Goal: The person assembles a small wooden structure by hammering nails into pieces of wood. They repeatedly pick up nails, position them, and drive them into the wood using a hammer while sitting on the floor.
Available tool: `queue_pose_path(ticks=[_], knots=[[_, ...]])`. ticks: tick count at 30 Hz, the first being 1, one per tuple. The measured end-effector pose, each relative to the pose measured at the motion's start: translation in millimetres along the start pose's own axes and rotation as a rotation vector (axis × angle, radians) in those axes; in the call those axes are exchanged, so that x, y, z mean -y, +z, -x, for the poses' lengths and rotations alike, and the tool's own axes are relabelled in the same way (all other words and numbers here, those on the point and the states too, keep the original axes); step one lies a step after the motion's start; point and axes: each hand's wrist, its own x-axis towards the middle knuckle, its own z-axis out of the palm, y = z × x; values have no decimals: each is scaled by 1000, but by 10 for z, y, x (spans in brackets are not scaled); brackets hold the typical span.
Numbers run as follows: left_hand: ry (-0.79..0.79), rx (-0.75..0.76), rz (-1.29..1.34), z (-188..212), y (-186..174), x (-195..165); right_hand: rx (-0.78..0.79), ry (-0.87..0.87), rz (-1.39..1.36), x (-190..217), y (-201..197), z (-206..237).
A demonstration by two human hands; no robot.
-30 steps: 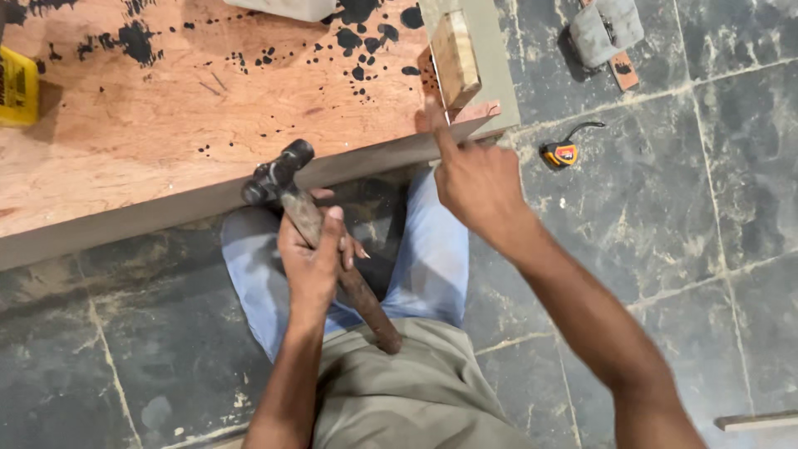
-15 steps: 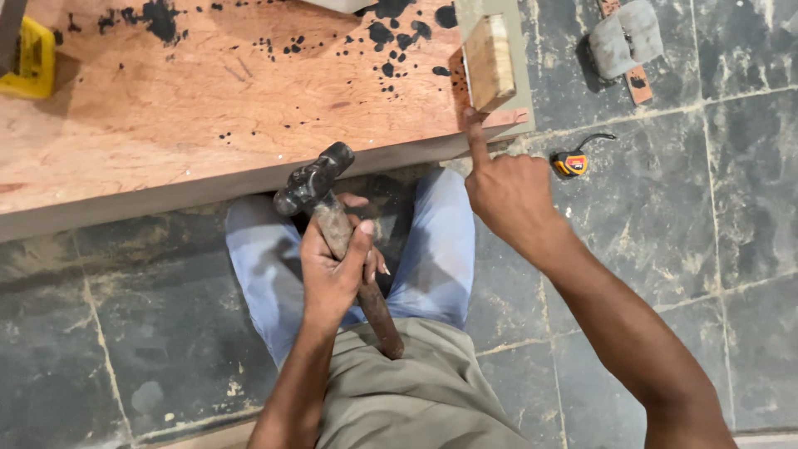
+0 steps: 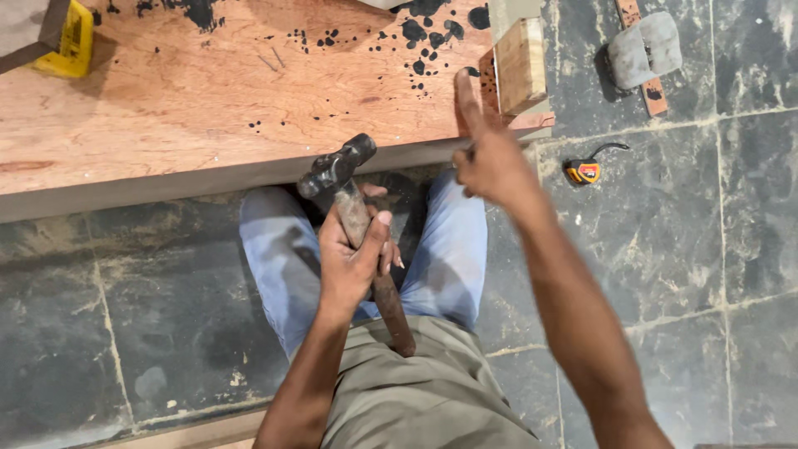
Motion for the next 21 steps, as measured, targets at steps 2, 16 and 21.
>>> queue_pose_path(ticks=[2, 16, 21], knots=[[22, 21, 4, -13, -3, -7, 7, -3, -22, 51, 113, 59], [-40, 48, -9, -86, 86, 59, 73, -102, 89, -242, 303, 325], [3, 69, -19, -73, 92, 95, -217, -122, 70, -739, 623, 435]])
